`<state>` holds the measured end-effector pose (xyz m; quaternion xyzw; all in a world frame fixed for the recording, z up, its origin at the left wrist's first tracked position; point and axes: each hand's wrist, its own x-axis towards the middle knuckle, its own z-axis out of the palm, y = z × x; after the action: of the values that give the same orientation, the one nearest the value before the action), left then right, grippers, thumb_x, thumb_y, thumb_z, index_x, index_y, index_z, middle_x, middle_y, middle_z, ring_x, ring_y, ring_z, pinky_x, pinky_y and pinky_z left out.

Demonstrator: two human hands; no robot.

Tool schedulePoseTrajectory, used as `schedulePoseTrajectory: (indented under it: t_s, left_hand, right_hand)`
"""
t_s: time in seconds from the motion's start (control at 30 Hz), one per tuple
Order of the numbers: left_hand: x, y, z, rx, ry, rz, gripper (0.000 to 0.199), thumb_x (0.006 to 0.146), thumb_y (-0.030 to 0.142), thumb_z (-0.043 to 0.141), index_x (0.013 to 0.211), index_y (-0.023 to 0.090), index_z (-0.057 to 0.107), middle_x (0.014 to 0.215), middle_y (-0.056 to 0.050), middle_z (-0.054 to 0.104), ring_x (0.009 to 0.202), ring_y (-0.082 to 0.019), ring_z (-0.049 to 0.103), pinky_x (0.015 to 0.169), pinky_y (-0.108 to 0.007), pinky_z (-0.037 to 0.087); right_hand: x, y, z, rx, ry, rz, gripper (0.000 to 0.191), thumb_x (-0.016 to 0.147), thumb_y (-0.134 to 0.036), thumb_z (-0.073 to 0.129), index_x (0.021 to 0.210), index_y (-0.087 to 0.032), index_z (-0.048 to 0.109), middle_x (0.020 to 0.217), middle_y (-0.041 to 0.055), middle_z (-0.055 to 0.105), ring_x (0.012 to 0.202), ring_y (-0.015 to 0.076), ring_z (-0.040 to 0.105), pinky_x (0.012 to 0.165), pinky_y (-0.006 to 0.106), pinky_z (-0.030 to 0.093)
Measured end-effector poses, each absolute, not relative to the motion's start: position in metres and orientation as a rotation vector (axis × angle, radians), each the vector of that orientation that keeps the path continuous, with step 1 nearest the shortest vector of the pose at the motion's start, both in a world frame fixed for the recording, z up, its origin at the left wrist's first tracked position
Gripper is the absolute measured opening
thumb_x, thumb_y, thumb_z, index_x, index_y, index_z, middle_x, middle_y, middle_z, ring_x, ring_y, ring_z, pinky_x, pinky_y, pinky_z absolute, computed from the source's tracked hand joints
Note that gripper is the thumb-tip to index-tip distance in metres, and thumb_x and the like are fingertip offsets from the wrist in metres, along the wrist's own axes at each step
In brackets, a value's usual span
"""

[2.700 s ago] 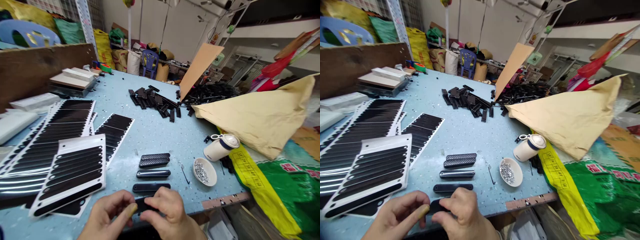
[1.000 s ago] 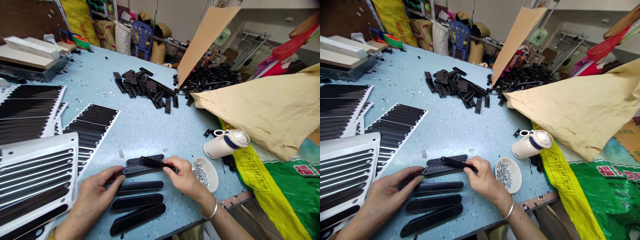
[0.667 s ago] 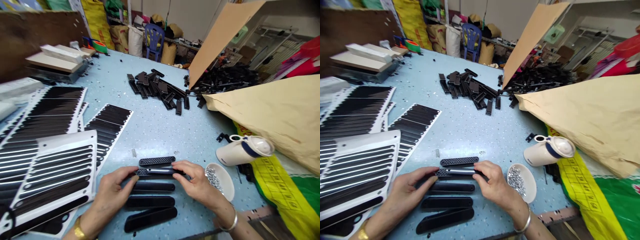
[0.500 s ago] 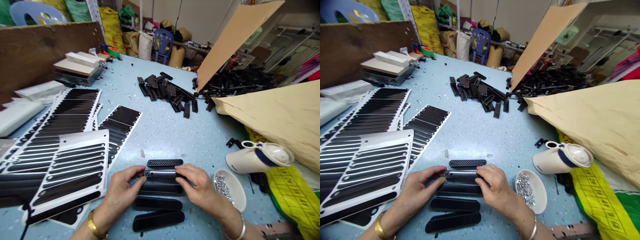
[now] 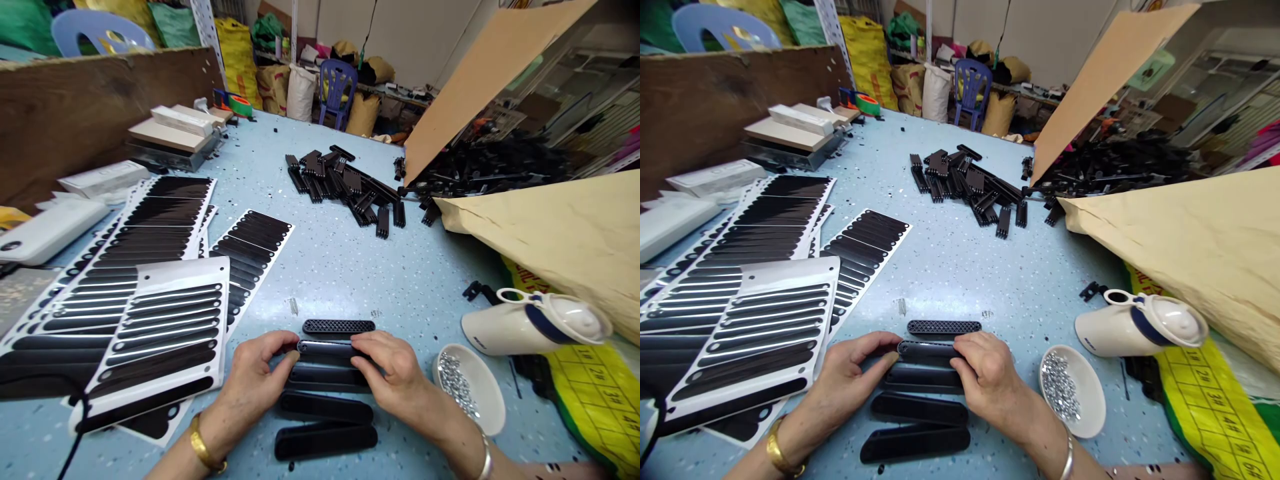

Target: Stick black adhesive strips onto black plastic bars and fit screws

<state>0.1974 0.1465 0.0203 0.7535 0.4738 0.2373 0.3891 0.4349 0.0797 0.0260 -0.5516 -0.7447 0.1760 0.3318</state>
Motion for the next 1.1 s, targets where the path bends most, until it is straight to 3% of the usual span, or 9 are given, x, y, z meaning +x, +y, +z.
schedulePoseTrajectory:
  t_s: [1.1]
  left_hand:
    - [0.1969,0.1471,0.0191,1.930,1.218,0.599,0.020,0.083,0.028,0.053,0.089,0.024,0.071,0.082,0.001,0.076,0.075,-0.018,0.071,0.071,-0.029,0.056]
  right_hand:
    - [0.4316,0.0818,0.0202,-1.470,-1.949,0.453,0.019,0.085,-0.012,0.055,0.095,-0.016,0.070,0.087,0.0099,0.072,0.077,0.0229,0.066,0.070,0.039,0.054]
